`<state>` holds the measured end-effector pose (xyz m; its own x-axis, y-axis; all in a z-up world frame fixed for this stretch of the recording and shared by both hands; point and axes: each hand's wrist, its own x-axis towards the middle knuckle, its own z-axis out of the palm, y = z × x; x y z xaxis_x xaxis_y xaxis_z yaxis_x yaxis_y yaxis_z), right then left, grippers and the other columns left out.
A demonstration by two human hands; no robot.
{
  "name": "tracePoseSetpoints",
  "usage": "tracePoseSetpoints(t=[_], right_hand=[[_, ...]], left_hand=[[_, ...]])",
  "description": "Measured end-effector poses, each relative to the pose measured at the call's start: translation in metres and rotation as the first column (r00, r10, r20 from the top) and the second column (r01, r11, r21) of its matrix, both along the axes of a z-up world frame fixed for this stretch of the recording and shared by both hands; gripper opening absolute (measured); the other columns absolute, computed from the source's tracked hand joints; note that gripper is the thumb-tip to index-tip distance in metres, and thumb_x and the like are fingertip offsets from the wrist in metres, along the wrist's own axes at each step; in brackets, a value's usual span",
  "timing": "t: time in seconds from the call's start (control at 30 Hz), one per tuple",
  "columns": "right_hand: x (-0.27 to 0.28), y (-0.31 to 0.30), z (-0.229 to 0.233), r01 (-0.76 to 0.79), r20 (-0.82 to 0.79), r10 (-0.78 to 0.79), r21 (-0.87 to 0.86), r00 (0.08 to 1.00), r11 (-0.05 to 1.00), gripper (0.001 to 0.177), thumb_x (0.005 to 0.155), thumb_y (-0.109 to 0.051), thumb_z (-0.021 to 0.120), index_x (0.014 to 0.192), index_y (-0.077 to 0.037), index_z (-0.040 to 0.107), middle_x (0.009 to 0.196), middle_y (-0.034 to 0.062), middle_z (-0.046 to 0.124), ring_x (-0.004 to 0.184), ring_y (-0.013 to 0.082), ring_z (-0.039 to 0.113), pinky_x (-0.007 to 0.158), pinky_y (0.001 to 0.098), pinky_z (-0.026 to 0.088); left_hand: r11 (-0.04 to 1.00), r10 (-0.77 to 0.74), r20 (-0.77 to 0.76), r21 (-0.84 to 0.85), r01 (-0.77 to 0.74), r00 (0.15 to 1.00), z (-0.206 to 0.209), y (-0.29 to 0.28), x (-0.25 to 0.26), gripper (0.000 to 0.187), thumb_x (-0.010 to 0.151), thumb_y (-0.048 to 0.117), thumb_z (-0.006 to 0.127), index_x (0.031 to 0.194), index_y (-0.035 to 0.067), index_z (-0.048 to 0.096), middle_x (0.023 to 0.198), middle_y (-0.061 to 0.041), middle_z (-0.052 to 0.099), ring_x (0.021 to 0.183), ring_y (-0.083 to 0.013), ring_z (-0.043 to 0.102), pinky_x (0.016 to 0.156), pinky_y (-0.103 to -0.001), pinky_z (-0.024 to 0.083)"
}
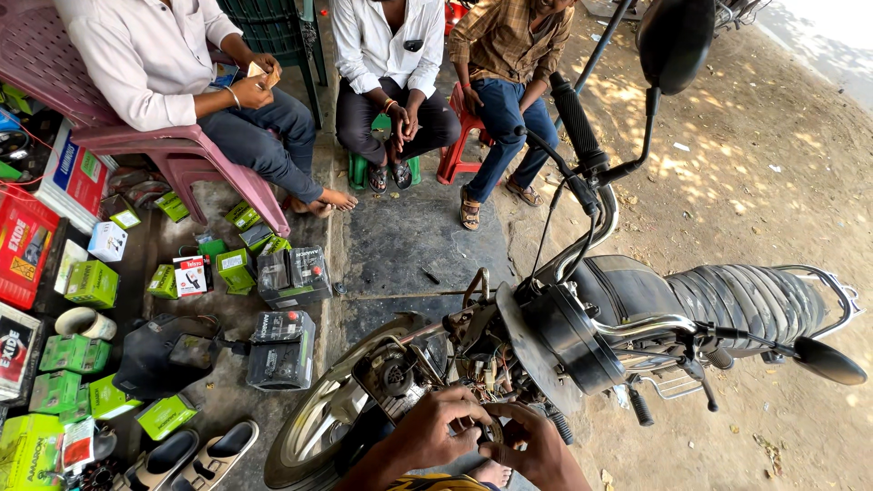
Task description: The person manipulates electrical wires and connectors on the front of a motorcycle by hand, pulling apart several connectors and twisting wires together.
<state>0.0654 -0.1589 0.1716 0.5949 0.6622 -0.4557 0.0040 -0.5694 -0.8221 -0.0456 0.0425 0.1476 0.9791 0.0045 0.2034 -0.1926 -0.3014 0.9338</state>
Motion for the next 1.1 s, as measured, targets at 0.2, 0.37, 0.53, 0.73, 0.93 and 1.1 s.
tracePoseSetpoints(t=[0.2,0.37,0.53,0.73,0.93,1.1], right_hand=[[0.000,0.007,0.013,-0.039,0.064,0.042,-0.043,0.997,0.998,0.073,0.067,-0.026,0.094,0.132,-0.004,0.068,0.088,0.0059,0.078,0.071,0.0124,0.073,0.065,0.0284,0.061],[-0.002,0.009,0.022,-0.034,0.088,0.034,0.002,0.996,0.999,0.075,0.067,-0.027,0.094,0.133,-0.003,0.069,0.096,0.0076,0.074,0.074,0.0135,0.071,0.068,0.0292,0.061],[-0.001,0.009,0.023,-0.023,0.094,0.021,0.014,0.995,1.000,0.076,0.069,-0.028,0.094,0.135,-0.002,0.067,0.102,0.0082,0.072,0.080,0.0143,0.072,0.075,0.0298,0.062],[-0.001,0.007,0.024,-0.010,0.026,0.009,0.055,1.000,0.998,0.074,0.070,-0.029,0.092,0.131,0.002,0.066,0.108,0.0073,0.074,0.088,0.0147,0.075,0.079,0.0302,0.063],[-0.003,0.011,0.020,0.019,-0.030,-0.016,0.081,0.999,0.997,0.072,0.070,-0.030,0.093,0.130,0.002,0.069,0.105,0.0097,0.073,0.085,0.0147,0.071,0.077,0.0303,0.061],[0.000,0.011,0.019,-0.019,0.048,0.017,0.029,0.999,0.999,0.074,0.069,-0.031,0.092,0.133,-0.001,0.070,0.098,0.0080,0.076,0.078,0.0132,0.071,0.072,0.0291,0.060]], left_hand=[[0.999,0.005,-0.040,-0.045,-0.006,0.999,-0.004,-0.001,0.001,0.022,0.084,0.004,0.073,0.105,0.007,0.080,0.107,-0.010,0.072,0.092,-0.0219,0.074,0.078,-0.033,0.063],[0.999,0.005,0.049,-0.033,-0.004,0.999,-0.013,0.000,0.004,0.019,0.083,0.003,0.077,0.102,0.006,0.081,0.106,-0.011,0.073,0.094,-0.0226,0.074,0.080,-0.034,0.062],[0.999,-0.026,0.078,-0.043,0.030,0.997,-0.012,0.002,0.007,0.018,0.084,0.003,0.077,0.102,0.005,0.080,0.102,-0.010,0.070,0.091,-0.0225,0.074,0.076,-0.034,0.062],[1.000,0.021,0.113,0.006,-0.022,0.993,-0.015,-0.001,0.010,0.018,0.081,0.001,0.076,0.098,0.005,0.080,0.096,-0.009,0.069,0.086,-0.0230,0.073,0.073,-0.034,0.061],[0.996,0.022,0.026,-0.082,-0.020,0.999,-0.016,0.004,0.009,0.019,0.083,-0.001,0.070,0.096,0.006,0.081,0.100,-0.009,0.072,0.086,-0.0211,0.076,0.072,-0.032,0.061],[0.995,-0.012,0.031,-0.102,0.015,0.999,-0.006,0.009,0.007,0.022,0.082,0.001,0.072,0.102,0.004,0.080,0.102,-0.012,0.073,0.089,-0.0210,0.076,0.077,-0.030,0.063]])
